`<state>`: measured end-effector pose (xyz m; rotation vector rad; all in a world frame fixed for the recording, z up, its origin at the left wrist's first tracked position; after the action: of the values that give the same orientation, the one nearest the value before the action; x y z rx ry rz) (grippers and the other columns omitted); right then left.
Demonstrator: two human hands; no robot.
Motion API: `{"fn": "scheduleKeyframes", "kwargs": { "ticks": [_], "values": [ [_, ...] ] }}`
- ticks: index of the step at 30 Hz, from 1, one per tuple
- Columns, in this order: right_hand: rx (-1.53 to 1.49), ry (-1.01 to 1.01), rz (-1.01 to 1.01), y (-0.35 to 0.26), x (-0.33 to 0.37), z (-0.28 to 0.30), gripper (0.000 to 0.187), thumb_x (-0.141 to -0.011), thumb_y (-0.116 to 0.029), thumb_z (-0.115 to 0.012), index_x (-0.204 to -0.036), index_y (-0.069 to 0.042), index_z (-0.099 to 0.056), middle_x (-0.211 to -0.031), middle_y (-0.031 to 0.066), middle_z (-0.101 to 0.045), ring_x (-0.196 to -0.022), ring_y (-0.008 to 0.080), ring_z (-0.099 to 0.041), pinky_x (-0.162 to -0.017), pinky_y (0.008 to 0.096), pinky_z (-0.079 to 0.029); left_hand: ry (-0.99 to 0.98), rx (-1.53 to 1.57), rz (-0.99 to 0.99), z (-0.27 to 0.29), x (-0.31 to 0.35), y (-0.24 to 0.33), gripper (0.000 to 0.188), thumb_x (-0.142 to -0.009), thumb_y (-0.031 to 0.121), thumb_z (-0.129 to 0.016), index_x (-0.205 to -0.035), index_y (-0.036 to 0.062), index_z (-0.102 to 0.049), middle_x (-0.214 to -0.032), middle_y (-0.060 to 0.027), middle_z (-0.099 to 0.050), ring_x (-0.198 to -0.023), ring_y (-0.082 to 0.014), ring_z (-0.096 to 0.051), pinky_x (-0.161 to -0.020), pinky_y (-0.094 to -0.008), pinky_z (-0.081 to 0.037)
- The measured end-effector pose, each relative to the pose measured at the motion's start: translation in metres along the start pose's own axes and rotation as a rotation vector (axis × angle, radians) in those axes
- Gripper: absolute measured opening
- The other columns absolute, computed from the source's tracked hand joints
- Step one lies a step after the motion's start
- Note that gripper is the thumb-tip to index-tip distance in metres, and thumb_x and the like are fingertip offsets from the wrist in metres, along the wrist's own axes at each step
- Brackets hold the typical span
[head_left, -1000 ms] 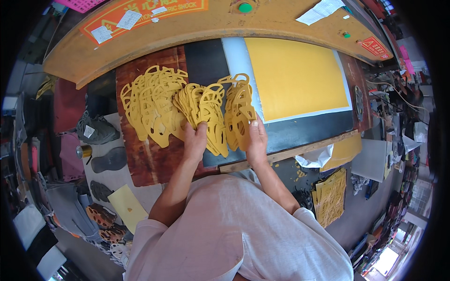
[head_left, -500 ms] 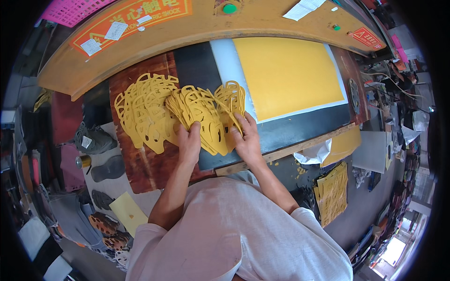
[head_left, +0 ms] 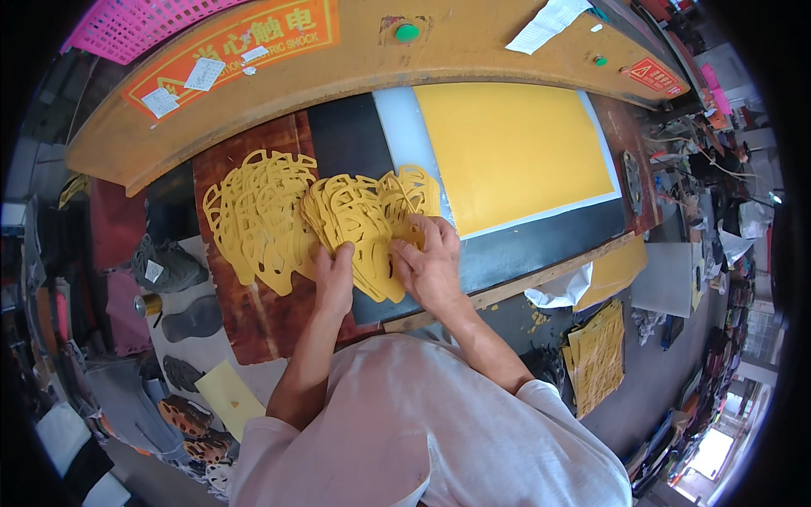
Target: The person gathers small yellow cutout pieces from a workbench and places them into a white bag. They then pick up a large yellow sheet, remove remaining cutouts, and stack the cutout pieces on the bench. Finally, they use a scraper tool to clean the sheet surface.
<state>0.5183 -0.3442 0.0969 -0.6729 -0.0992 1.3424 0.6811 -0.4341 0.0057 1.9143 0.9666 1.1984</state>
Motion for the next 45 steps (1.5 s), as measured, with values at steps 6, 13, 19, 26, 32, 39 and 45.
{"fn": "scheduleKeyframes", "kwargs": {
  "ticks": [6,13,19,26,32,39,45],
  "values": [
    [0.114,-0.025,0.034,0.007,-0.008,-0.019,0.021,-0.077,-0.010,-0.084,-0.098,-0.010,-0.083,-0.141,0.0179,-0.063,-0.135,0.0480,-0.049,-0.114,0.0559,-0.042,0.001,0.081,0.040,0.002,-0.003,-0.009,0.038,-0.107,0.012,-0.057,-0.143,-0.0029,-0.054,-0.135,-0.0124,-0.065,-0.117,-0.0206,-0.065,-0.100,-0.0360,-0.054],
    [-0.081,0.093,-0.038,0.018,0.012,0.030,0.015,-0.083,-0.007,-0.080,-0.098,-0.006,-0.080,-0.139,0.0184,-0.064,-0.133,0.0459,-0.052,-0.112,0.0526,-0.045,0.079,-0.083,0.008,0.010,-0.012,-0.012,0.039,-0.107,0.014,-0.060,-0.142,-0.0025,-0.052,-0.133,-0.0117,-0.065,-0.117,-0.0208,-0.066,-0.099,-0.0354,-0.055],
    [-0.440,-0.383,-0.428,0.060,0.057,0.062,0.021,-0.097,-0.020,-0.075,-0.108,-0.001,-0.080,-0.118,0.0210,-0.075,-0.110,0.0385,-0.071,-0.097,0.0438,-0.057,0.070,-0.224,-0.065,0.000,-0.007,0.004,0.035,-0.106,0.011,-0.059,-0.138,-0.0049,-0.054,-0.127,-0.0129,-0.069,-0.110,-0.0203,-0.067,-0.096,-0.0341,-0.054],
    [-0.852,-0.381,-1.056,0.099,0.066,-0.004,0.042,-0.104,-0.032,-0.071,-0.123,0.005,-0.076,-0.102,0.0087,-0.078,-0.089,0.0139,-0.071,-0.082,0.0306,-0.059,0.022,-0.360,-0.183,-0.019,-0.003,0.017,0.034,-0.106,0.008,-0.058,-0.137,-0.0070,-0.054,-0.127,-0.0166,-0.071,-0.112,-0.0231,-0.069,-0.098,-0.0370,-0.054],
    [-0.710,-0.364,-0.851,0.044,0.045,-0.031,0.043,-0.104,-0.033,-0.070,-0.123,0.005,-0.074,-0.107,0.0107,-0.077,-0.089,0.0188,-0.072,-0.083,0.0357,-0.058,0.035,-0.565,-0.227,-0.014,-0.003,0.027,0.038,-0.104,0.011,-0.061,-0.136,-0.0064,-0.053,-0.120,-0.0190,-0.074,-0.106,-0.0275,-0.073,-0.096,-0.0392,-0.056],
    [-0.883,-0.233,-0.557,0.023,-0.001,-0.029,0.059,-0.103,-0.031,-0.069,-0.148,0.003,-0.054,-0.130,0.0204,-0.070,-0.123,0.0271,-0.066,-0.105,0.0394,-0.052,-0.227,-0.761,-0.287,-0.029,0.002,0.028,0.066,-0.098,0.018,-0.072,-0.152,-0.0039,-0.043,-0.137,-0.0291,-0.064,-0.126,-0.0421,-0.065,-0.108,-0.0469,-0.051],
    [-0.851,-0.304,-0.638,0.029,-0.032,-0.042,0.072,-0.099,-0.032,-0.075,-0.152,0.005,-0.044,-0.138,0.0216,-0.066,-0.123,0.0280,-0.066,-0.107,0.0406,-0.052,-0.418,-1.044,-0.514,-0.062,0.025,0.029,0.101,-0.086,0.022,-0.085,-0.162,-0.0091,-0.027,-0.161,-0.0350,-0.040,-0.145,-0.0519,-0.045,-0.121,-0.0532,-0.041]
  ]
}}
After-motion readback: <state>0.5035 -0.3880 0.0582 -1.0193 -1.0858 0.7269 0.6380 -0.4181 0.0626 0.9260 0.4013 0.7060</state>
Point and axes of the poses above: each hand's wrist, its own x-axis away from the middle knuckle, its own z-axis out of the back of the hand, y = z × x, the point moved 5 cm from there along -x, towards the middle knuckle
